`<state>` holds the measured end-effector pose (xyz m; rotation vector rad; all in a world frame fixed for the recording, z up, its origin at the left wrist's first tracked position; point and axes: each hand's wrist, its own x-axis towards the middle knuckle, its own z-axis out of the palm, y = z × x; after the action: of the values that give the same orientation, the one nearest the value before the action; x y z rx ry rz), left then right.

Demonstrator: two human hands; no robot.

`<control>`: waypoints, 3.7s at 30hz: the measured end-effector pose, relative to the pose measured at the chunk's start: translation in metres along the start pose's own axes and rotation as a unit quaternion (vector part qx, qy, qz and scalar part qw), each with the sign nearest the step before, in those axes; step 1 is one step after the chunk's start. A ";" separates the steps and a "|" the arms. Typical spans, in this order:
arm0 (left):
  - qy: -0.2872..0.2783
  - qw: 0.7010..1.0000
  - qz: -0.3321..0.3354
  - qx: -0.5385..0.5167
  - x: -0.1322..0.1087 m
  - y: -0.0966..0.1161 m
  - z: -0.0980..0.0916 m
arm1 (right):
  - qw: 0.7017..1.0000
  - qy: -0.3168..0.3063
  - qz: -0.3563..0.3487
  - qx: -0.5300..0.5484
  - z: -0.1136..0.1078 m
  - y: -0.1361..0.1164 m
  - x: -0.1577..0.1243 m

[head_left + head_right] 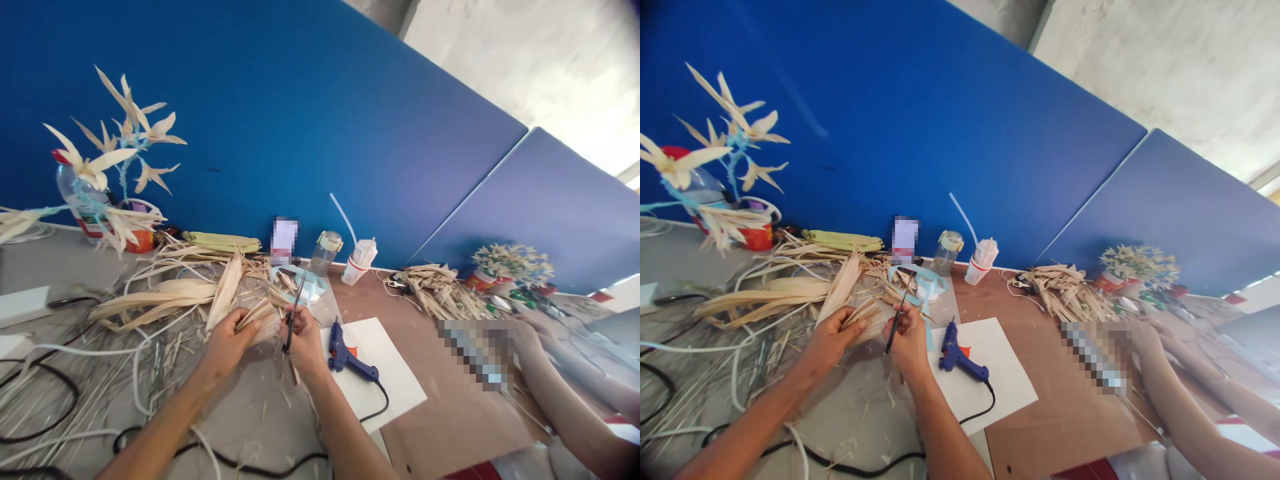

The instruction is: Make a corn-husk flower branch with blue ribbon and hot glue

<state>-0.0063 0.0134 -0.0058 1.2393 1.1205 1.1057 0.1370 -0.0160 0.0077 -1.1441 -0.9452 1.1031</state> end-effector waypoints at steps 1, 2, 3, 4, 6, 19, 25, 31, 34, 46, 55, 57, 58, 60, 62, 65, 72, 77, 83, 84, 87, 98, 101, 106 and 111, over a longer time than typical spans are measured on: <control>-0.001 0.999 -0.022 -0.046 0.000 0.001 0.000 | 1.000 -0.004 0.000 -0.001 0.000 0.000 0.000; -0.003 0.995 -0.043 -0.092 0.000 0.002 0.000 | 1.000 -0.008 -0.002 -0.004 0.000 0.000 -0.001; -0.004 0.989 -0.061 -0.135 0.000 0.003 0.000 | 1.000 -0.011 -0.004 -0.007 0.001 0.000 -0.001; -0.002 0.982 -0.077 -0.171 -0.001 0.005 0.001 | 1.000 -0.013 -0.006 -0.012 0.001 0.000 -0.001; 0.005 0.970 -0.099 -0.221 -0.003 0.009 0.002 | 1.000 -0.017 -0.009 -0.023 0.002 0.000 -0.002; 0.102 0.982 -0.017 -0.160 0.009 0.002 -0.005 | 0.997 -0.064 -0.006 -0.038 -0.002 -0.008 -0.003; 0.126 0.989 0.060 0.053 0.008 0.006 -0.015 | 0.991 -0.130 0.005 -0.043 -0.006 -0.013 -0.006; 0.138 0.986 0.062 0.068 0.005 0.009 -0.014 | 0.989 -0.133 -0.012 -0.063 -0.004 -0.008 -0.007; 0.083 0.996 0.038 -0.002 0.008 0.006 -0.013 | 0.987 -0.124 -0.036 -0.091 -0.006 -0.006 -0.005; -0.120 0.992 -0.025 -0.031 0.004 -0.007 -0.007 | 0.991 -0.054 -0.069 -0.101 -0.011 -0.005 0.001; -0.151 0.958 -0.132 -0.205 -0.005 0.006 -0.003 | 0.996 0.033 -0.071 -0.040 -0.010 -0.005 0.004; -0.145 0.950 -0.144 -0.238 -0.006 0.007 -0.001 | 0.991 0.054 -0.100 -0.065 -0.007 -0.004 0.002; -0.140 0.946 -0.151 -0.251 -0.006 0.007 0.000 | 0.989 0.060 -0.108 -0.079 -0.005 -0.004 0.001; -0.129 0.940 -0.166 -0.269 -0.005 0.005 0.001 | 0.987 0.062 -0.111 -0.102 -0.001 -0.003 -0.002; -0.117 0.937 -0.173 -0.280 -0.004 0.003 0.002 | 0.986 0.057 -0.107 -0.112 0.002 -0.001 -0.004; -0.098 0.937 -0.171 -0.289 -0.002 0.001 0.002 | 0.989 0.043 -0.098 -0.105 0.004 0.000 -0.005; -0.061 0.926 -0.180 -0.326 0.001 -0.001 0.001 | 0.984 0.021 -0.097 -0.147 0.005 0.006 -0.005; -0.059 0.936 -0.160 -0.308 0.001 0.001 0.001 | 0.981 0.007 -0.103 -0.163 0.008 0.010 -0.007; -0.090 0.946 -0.148 -0.273 -0.006 0.011 0.000 | 0.994 0.021 -0.094 -0.047 -0.002 0.003 0.000; -0.101 0.945 -0.153 -0.271 -0.007 0.012 0.000 | 0.993 0.038 -0.097 -0.048 -0.004 0.002 0.001; -0.126 0.941 -0.165 -0.266 -0.010 0.015 0.000 | 0.988 0.066 -0.126 -0.064 -0.007 -0.001 0.001; -0.230 0.935 -0.146 -0.226 -0.011 0.007 0.004 | 0.937 0.029 -0.223 -0.266 -0.001 -0.002 -0.007; -0.233 0.936 -0.143 -0.223 -0.012 0.011 0.005 | 0.919 0.037 -0.239 -0.311 -0.005 0.003 -0.005; -0.187 0.938 -0.170 -0.237 -0.012 0.012 0.007 | 0.944 0.006 -0.200 -0.264 -0.002 0.003 -0.009; -0.112 0.932 -0.190 -0.287 -0.006 0.010 -0.001 | 0.968 0.020 -0.180 -0.175 -0.007 -0.005 -0.007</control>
<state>-0.0085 0.0077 0.0039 0.6304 0.7412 0.8775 0.1433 -0.0243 0.0113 -1.2090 -1.2914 0.6312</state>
